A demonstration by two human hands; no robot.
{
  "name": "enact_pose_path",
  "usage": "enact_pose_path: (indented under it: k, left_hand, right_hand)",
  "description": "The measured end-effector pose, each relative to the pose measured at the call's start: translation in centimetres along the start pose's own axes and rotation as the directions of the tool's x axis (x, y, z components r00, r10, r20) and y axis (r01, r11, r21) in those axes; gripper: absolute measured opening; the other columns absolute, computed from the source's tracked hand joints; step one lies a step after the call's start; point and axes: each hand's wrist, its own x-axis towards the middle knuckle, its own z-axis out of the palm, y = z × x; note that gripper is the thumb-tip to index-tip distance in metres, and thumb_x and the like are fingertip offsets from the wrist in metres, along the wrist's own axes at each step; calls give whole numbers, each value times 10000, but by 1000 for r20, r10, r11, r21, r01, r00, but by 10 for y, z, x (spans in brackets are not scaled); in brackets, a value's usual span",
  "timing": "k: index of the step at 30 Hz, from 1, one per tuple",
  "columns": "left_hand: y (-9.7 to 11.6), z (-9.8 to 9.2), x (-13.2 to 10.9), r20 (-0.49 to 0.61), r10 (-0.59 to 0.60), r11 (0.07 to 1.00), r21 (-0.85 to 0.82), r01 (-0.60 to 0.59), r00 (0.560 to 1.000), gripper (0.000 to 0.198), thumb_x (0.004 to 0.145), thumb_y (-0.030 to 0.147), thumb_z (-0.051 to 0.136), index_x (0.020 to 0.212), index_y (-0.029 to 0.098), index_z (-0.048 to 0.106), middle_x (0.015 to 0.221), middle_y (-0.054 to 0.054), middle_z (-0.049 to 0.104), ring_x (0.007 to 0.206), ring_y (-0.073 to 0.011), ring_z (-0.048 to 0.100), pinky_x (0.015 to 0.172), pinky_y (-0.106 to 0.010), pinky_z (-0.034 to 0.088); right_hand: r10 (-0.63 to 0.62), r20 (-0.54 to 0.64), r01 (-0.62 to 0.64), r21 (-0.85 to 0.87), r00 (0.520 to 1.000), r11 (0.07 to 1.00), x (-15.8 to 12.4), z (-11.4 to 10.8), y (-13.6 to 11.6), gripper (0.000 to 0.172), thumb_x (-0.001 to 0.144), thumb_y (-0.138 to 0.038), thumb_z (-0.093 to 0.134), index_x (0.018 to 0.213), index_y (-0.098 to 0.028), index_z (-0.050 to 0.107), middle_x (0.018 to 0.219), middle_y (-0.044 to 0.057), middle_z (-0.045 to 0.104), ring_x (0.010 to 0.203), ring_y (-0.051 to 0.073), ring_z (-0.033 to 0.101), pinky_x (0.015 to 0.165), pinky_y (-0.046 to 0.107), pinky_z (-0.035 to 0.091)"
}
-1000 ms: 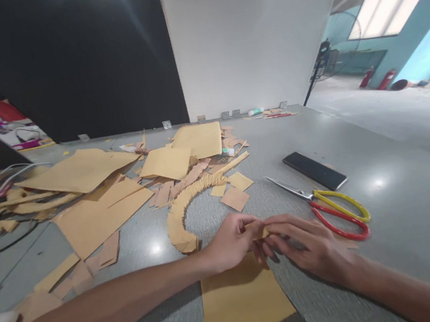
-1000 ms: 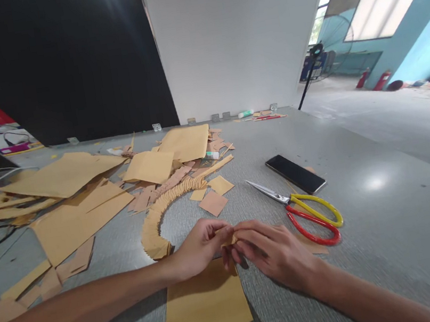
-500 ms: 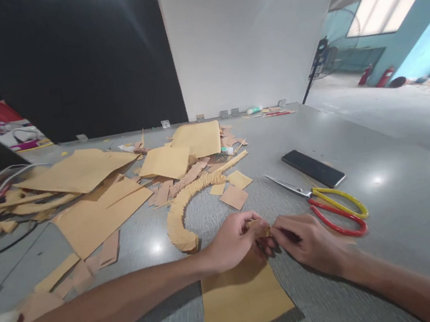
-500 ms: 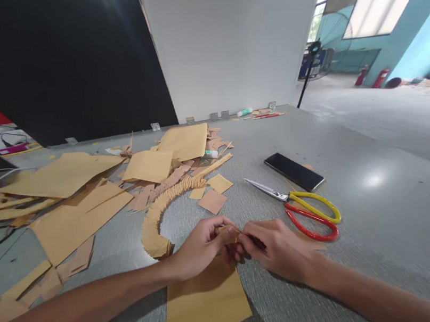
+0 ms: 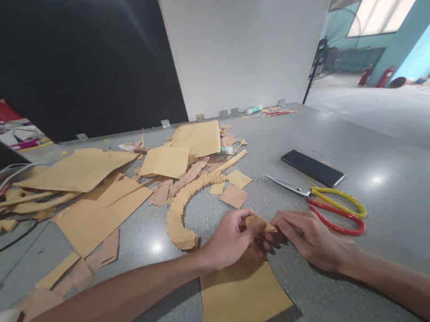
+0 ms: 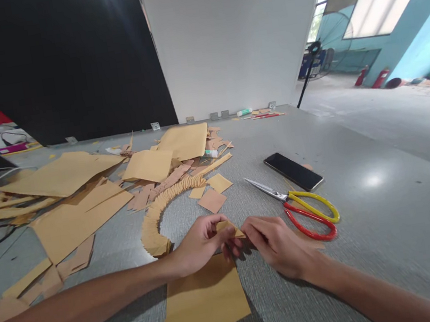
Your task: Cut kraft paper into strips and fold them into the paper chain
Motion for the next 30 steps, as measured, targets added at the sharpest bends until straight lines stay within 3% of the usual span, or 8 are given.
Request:
enact_pose_path:
  k: [3,6,10,18,21,25,30]
  left_hand:
    - [0,0,0,-20,12,999,-44,-13,1000,424,939,531,638,940,108,617,824,-115,725,649,-160,700,586,-266,566]
    - [1,0,0,-22,21,997,-67,-23,1000,456,942,559,622,943,103,602,827,-119,713,640,-155,689,579,-264,564]
    - [0,-2,0,-2,-4,996,-94,4,1000,485,943,583,605,972,98,600,850,-131,707,674,-168,699,582,-263,564]
    - [-3,-4,2,39,-7,993,-121,11,999,489,948,604,579,898,118,566,786,-103,696,616,-148,681,564,-247,557]
    - [-4,-3,3,43,-5,989,-147,11,999,475,942,598,595,924,124,570,809,-102,698,641,-157,688,573,-258,562]
    - [-2,-2,2,1,23,990,-136,-23,1000,465,927,582,628,970,119,626,822,-91,689,696,-178,697,606,-289,581]
    - [2,-1,-1,-75,13,1000,-24,-15,997,424,887,528,703,962,112,735,856,-90,712,776,-182,696,650,-274,575]
  right_hand:
    - [27,-52,-25,48,998,999,-1,3,1,121,1055,-290,477,1046,-228,579,781,-10,697,643,130,633,591,240,470]
    - [22,-110,-21,11,994,1000,-2,7,4,80,1020,-282,557,1064,-235,603,783,-16,706,636,127,641,582,235,483]
    - [-48,-195,37,-59,980,998,-3,8,6,86,1016,-238,561,1031,-235,645,816,-11,699,670,130,636,658,262,500]
    - [-137,-190,136,-19,972,991,0,4,3,140,1019,-193,542,969,-216,670,862,32,700,746,163,645,678,300,512]
    - [-105,-222,100,-35,969,994,-1,6,4,123,1014,-220,558,987,-224,678,852,23,707,721,162,660,680,299,525]
    - [-47,-260,28,-76,964,997,-1,8,5,102,1000,-243,585,1025,-237,683,838,5,711,684,157,659,669,292,518]
    - [-103,-237,90,-66,966,994,0,8,5,135,992,-172,549,991,-228,673,834,19,682,707,164,637,661,298,499]
